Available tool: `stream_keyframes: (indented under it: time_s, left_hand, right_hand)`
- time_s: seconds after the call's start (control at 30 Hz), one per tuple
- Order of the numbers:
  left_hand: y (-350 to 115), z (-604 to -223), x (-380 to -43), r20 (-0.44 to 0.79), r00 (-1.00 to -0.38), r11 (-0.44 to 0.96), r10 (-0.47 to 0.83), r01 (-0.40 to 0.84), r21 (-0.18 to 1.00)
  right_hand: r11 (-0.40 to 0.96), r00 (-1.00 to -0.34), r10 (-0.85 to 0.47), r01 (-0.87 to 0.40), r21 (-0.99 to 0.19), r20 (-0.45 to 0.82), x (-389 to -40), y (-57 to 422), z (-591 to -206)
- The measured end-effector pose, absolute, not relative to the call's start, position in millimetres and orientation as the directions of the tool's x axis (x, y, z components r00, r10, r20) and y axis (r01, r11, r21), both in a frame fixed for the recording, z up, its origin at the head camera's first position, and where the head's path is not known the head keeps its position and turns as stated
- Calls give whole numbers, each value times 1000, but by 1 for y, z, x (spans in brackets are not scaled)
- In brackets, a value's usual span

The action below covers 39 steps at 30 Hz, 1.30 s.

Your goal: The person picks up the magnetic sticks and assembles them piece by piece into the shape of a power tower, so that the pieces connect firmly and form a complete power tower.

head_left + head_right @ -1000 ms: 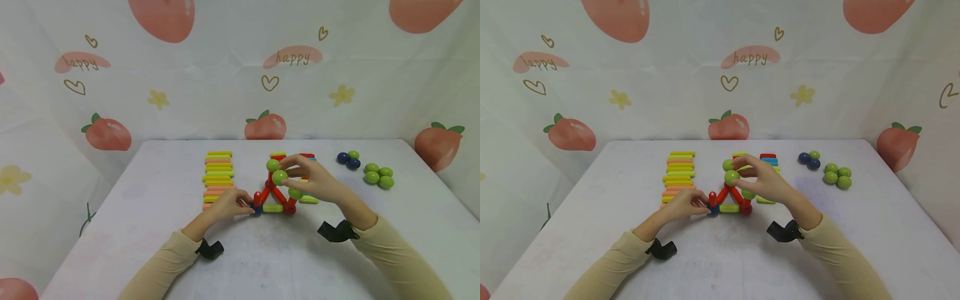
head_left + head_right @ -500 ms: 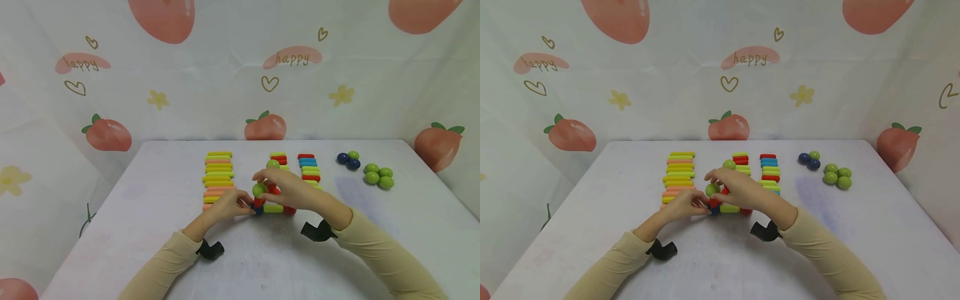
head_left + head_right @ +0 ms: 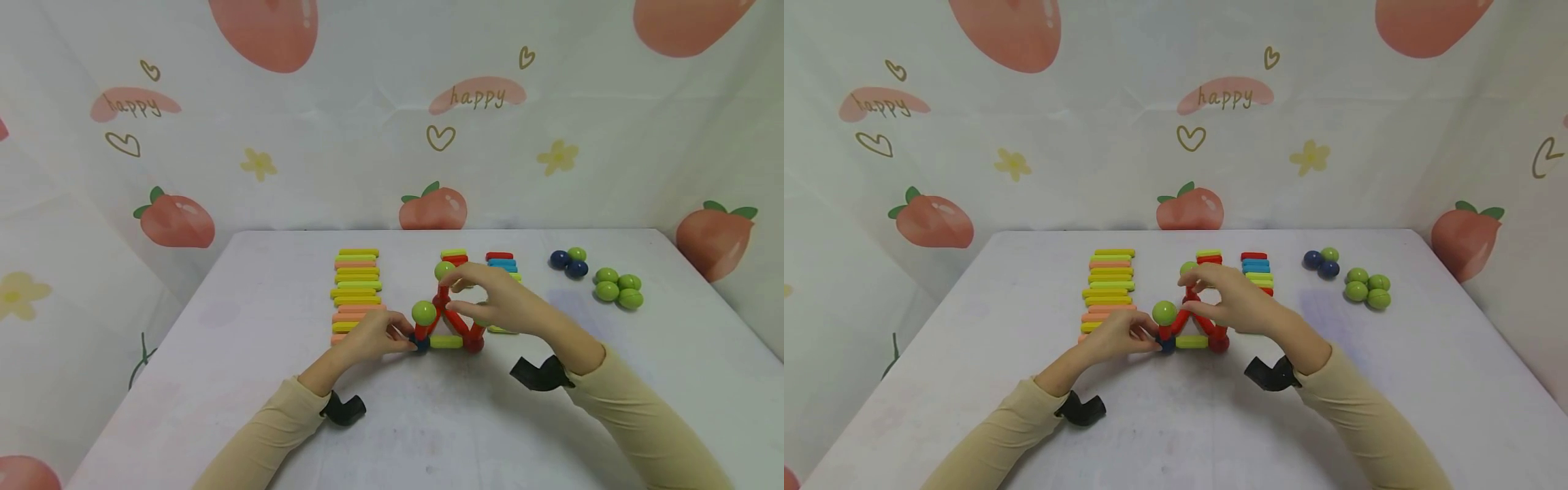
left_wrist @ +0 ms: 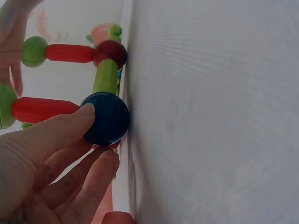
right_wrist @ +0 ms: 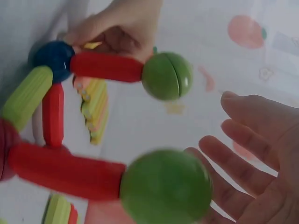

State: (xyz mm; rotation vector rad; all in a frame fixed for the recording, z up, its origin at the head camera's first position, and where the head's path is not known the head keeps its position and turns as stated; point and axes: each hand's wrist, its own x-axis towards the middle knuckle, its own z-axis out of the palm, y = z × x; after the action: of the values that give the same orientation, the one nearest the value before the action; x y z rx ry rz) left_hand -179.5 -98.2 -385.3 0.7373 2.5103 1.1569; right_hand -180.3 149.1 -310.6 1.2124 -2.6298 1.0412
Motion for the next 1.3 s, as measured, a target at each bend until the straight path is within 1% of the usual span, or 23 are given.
stream_keyframes:
  time_s: [0.1,0.17,0.37,0.53,0.67,0.83,0.93,1.13,1.3]
  left_hand:
    - [-98,-386,-179,-43,-832,547,554,325,772]
    - [-98,-386,-179,-48,-832,546,553,318,775]
    - [-97,-386,-178,-56,-827,553,559,321,769]
    - [-97,-386,-178,-56,-823,553,565,328,766]
    - [-97,-386,-177,-43,-818,545,574,342,765]
    - [-97,-386,-177,-45,-817,544,575,340,767]
    - [-97,-386,-178,-50,-819,550,572,338,764]
    - [-101,-381,-177,-79,-829,586,553,320,744]
    - [-119,-369,-181,-109,-853,651,511,302,696]
  right_hand:
    - [478,-712,-614,-680,-557,342,-185,163,-313]
    - [499,-741,-584,-650,-574,332,-188,172,-315]
    - [584,-830,-494,-538,-607,260,-196,196,-324]
    - [614,-868,-462,-459,-642,179,-200,212,-335]
    - [575,-840,-536,-434,-693,81,-199,217,-348]
    - [518,-752,-656,-394,-759,-57,-195,211,-368]
    - [496,-734,-676,-383,-779,-70,-192,205,-377]
    - [493,-762,-647,-388,-779,-30,-187,199,-384]
    - [499,-770,-637,-374,-782,-39,-186,198,-385]
